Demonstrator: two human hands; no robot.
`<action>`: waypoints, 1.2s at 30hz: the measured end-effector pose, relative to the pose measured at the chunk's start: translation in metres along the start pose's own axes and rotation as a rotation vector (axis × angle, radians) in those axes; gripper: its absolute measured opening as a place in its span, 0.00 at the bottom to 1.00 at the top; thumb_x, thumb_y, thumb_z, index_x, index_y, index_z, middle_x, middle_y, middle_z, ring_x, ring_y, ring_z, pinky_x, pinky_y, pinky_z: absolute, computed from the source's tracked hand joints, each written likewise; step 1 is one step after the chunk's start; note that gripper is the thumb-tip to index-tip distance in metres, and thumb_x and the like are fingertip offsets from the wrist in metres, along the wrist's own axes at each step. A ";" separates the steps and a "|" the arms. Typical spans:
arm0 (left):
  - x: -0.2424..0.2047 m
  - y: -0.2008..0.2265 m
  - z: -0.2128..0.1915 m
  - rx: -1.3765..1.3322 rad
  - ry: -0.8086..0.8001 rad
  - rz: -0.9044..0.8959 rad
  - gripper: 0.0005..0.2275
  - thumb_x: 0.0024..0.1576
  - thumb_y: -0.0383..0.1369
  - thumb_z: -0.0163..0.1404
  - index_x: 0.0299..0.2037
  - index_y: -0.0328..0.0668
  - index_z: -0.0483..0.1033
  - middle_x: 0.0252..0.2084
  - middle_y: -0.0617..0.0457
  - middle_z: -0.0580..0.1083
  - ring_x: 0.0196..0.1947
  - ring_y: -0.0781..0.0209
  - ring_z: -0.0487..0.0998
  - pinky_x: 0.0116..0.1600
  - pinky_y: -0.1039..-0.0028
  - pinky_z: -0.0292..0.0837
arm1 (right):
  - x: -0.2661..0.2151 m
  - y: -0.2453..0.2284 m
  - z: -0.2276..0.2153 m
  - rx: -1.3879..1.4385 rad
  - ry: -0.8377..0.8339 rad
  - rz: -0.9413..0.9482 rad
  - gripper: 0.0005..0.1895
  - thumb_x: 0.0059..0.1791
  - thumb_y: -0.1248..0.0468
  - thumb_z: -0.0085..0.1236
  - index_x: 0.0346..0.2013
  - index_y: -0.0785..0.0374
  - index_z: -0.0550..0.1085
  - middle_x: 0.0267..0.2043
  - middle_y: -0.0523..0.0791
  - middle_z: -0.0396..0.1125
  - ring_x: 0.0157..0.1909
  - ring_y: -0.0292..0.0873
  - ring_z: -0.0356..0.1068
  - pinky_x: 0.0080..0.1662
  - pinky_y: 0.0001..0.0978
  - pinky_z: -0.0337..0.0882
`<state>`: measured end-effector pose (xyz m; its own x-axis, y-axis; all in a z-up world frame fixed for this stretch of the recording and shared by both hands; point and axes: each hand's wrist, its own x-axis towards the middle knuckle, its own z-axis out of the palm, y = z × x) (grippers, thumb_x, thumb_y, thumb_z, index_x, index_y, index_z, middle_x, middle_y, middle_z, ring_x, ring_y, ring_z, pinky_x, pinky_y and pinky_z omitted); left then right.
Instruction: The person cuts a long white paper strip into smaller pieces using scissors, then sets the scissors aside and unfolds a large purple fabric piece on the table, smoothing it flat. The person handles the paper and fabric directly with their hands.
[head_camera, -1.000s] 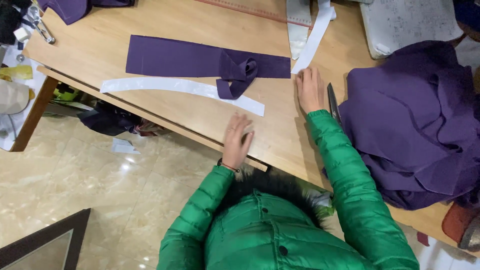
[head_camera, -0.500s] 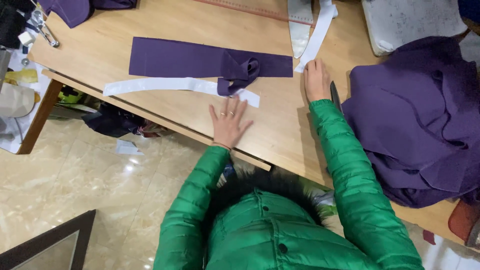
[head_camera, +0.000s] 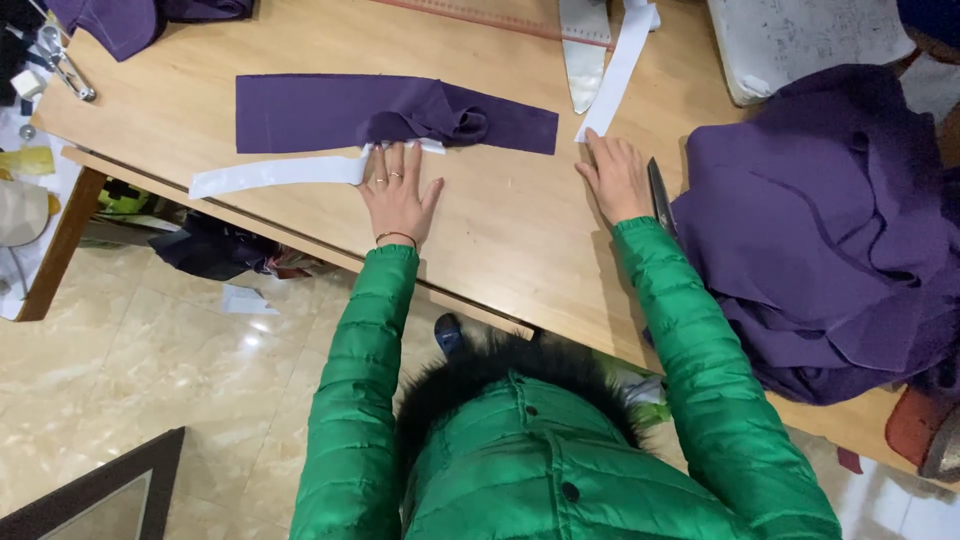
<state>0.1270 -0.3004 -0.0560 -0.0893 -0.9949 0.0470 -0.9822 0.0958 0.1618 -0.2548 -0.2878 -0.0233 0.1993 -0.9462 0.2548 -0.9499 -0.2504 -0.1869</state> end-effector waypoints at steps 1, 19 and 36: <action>-0.001 0.001 0.000 0.001 0.000 0.000 0.29 0.65 0.63 0.29 0.75 0.71 0.49 0.78 0.59 0.50 0.78 0.51 0.42 0.66 0.37 0.49 | 0.005 0.001 0.003 0.001 0.000 0.000 0.25 0.59 0.50 0.53 0.67 0.58 0.67 0.50 0.45 0.68 0.55 0.46 0.65 0.55 0.43 0.65; -0.011 0.001 -0.005 -0.113 0.529 0.033 0.08 0.58 0.44 0.56 0.43 0.60 0.77 0.49 0.62 0.70 0.66 0.57 0.63 0.64 0.63 0.54 | -0.028 -0.051 -0.016 0.207 0.086 0.017 0.19 0.58 0.68 0.51 0.62 0.75 0.65 0.60 0.64 0.61 0.63 0.67 0.61 0.62 0.59 0.61; -0.105 0.166 -0.031 -1.672 -1.346 -0.187 0.34 0.65 0.56 0.44 0.63 0.24 0.65 0.56 0.24 0.71 0.54 0.34 0.77 0.56 0.55 0.77 | -0.173 -0.141 -0.187 1.298 -0.680 0.315 0.04 0.56 0.63 0.51 0.40 0.61 0.71 0.55 0.55 0.76 0.56 0.42 0.72 0.53 0.45 0.73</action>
<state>-0.0215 -0.1793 -0.0038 -0.8049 -0.3360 -0.4891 -0.0335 -0.7972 0.6028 -0.2005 -0.0503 0.1359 0.4499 -0.8151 -0.3650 -0.1782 0.3186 -0.9310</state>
